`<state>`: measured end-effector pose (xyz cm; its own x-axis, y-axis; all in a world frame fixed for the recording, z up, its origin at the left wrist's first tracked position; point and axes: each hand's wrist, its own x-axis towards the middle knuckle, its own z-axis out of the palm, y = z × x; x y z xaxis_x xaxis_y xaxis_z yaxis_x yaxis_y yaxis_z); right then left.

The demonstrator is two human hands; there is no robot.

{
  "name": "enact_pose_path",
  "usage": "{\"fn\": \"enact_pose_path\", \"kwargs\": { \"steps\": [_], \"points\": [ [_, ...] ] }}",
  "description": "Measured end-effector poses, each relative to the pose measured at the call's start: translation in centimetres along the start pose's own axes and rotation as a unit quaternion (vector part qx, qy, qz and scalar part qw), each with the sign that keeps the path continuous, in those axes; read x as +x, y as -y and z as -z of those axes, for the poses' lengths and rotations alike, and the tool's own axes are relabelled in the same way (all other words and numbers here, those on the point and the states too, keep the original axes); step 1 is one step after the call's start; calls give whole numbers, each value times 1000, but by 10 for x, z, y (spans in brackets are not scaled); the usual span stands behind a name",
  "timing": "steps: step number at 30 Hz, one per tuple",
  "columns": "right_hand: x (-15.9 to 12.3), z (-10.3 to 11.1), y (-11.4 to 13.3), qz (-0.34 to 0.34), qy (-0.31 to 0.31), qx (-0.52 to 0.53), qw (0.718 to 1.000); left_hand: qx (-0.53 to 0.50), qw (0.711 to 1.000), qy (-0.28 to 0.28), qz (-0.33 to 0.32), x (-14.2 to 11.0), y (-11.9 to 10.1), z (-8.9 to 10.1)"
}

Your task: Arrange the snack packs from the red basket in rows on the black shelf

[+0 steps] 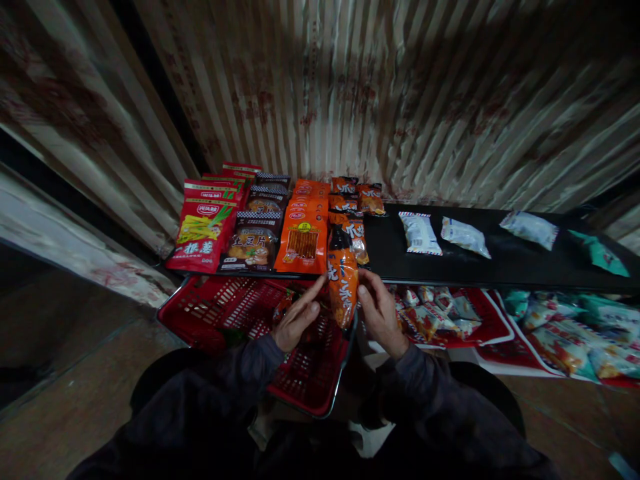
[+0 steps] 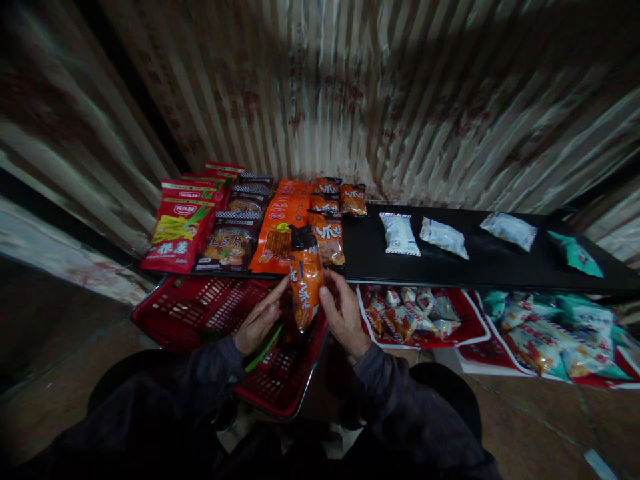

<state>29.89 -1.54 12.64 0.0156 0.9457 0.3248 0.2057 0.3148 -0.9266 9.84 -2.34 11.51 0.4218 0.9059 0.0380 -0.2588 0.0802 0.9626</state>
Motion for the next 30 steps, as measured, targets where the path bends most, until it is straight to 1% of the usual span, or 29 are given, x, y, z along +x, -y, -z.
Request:
{"fn": "enact_pose_path", "kwargs": {
  "steps": [1, 3, 5, 8, 11, 14, 17, 19, 21, 23, 24, 27, 30],
  "points": [
    [-1, 1, 0, -1, 10, 13, 1000, 36, 999, -8, -11, 0, 0, 1],
    [-2, 2, -2, -4, 34, 37, 999, 126, 990, -24, -52, 1, 0, 2],
    [-2, 3, -5, -18, 68, 61, 996, 201, 975, -39, -86, 2, -1, 3],
    [-2, 3, -6, -60, 128, 98, 985, 284, 948, -81, -120, 4, -3, 2],
    [-2, 2, -3, -94, 174, 135, 971, 359, 913, -119, -149, 5, -4, 1],
    [-1, 0, 3, -112, 197, 167, 959, 415, 881, -131, -185, 5, -5, -1],
    [0, -4, 7, -138, 205, 189, 950, 436, 865, -135, -207, 4, -6, -4],
    [1, -7, 7, -164, 202, 206, 943, 435, 864, -137, -211, 3, -6, -5],
    [1, -9, 6, -196, 184, 231, 935, 426, 867, -139, -216, 2, -6, -5],
    [1, -11, 5, -224, 157, 258, 926, 407, 876, -145, -216, 2, -6, -4],
    [1, -12, 4, -235, 146, 272, 922, 388, 884, -152, -211, 3, -6, -3],
    [1, -13, 4, -269, 140, 302, 904, 293, 916, -206, -182, 11, -7, 4],
    [-1, -14, 3, -304, 149, 327, 882, 167, 938, -266, -148, 22, -9, 15]
  ]
}}
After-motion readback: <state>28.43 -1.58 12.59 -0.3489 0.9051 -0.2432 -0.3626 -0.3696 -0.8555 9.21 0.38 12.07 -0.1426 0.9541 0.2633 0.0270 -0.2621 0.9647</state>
